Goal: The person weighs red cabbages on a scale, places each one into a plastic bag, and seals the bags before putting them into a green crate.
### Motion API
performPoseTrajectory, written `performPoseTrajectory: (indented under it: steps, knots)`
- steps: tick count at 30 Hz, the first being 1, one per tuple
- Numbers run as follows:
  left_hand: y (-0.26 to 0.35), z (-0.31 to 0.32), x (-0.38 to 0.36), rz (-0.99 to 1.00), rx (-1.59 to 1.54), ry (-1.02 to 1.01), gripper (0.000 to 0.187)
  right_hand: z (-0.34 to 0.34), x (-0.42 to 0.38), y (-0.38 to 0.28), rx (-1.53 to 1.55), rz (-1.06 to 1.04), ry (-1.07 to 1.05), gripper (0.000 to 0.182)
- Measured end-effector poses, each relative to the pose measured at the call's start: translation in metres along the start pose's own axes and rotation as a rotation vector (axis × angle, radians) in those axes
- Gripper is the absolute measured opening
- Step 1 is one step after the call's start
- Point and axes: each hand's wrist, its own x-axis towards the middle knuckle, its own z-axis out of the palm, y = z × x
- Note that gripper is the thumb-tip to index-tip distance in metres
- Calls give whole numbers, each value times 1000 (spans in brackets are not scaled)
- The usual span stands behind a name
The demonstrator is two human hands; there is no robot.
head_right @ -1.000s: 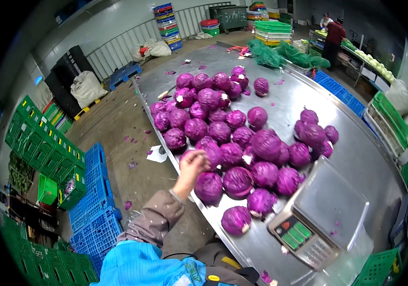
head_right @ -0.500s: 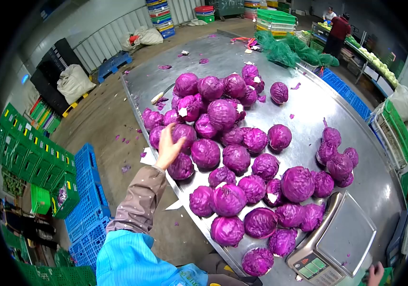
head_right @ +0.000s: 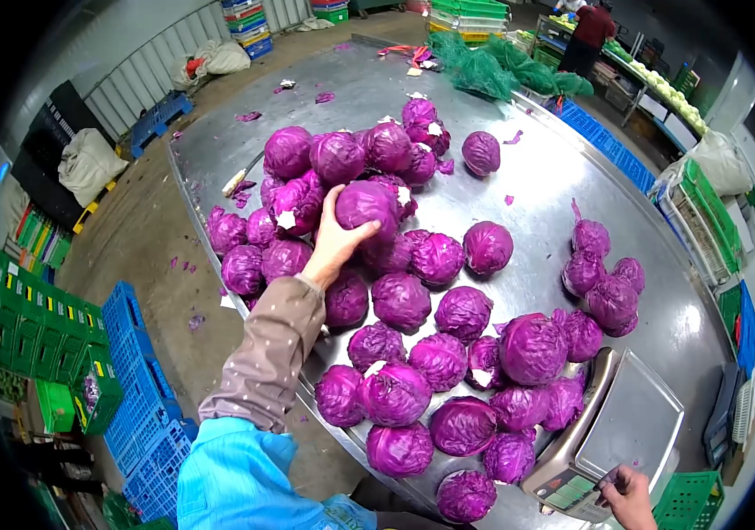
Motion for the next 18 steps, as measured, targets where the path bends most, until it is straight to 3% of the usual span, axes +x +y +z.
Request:
performPoseTrajectory:
  steps: [2,4,6,8,10,12,15,16,18]
  knots:
    - [14,1,-22,-124,-513,-220,88,1,7,6,-5,7,7,10]
    - [54,-8,-52,-77,-408,-458,89,9,13,-1,-5,-3,-1,10]
    - [53,7,-80,96,-225,-585,91,16,19,-8,-11,-21,-9,10]
    - [65,15,-107,-15,-289,-784,91,23,24,-12,-44,-56,-65,10]
    - [73,18,-126,80,-159,-848,90,28,27,-17,-34,-56,-95,11]
    - [79,14,-135,177,-171,-885,82,30,27,-22,-38,-47,-112,11]
    - [70,-3,-129,151,-327,-910,54,31,26,-23,-40,-44,-109,12]
    - [61,-13,-124,162,-210,-785,51,32,26,-23,-40,-43,-111,12]
    - [32,-34,-107,480,242,-458,59,33,25,-22,-42,-26,-98,11]
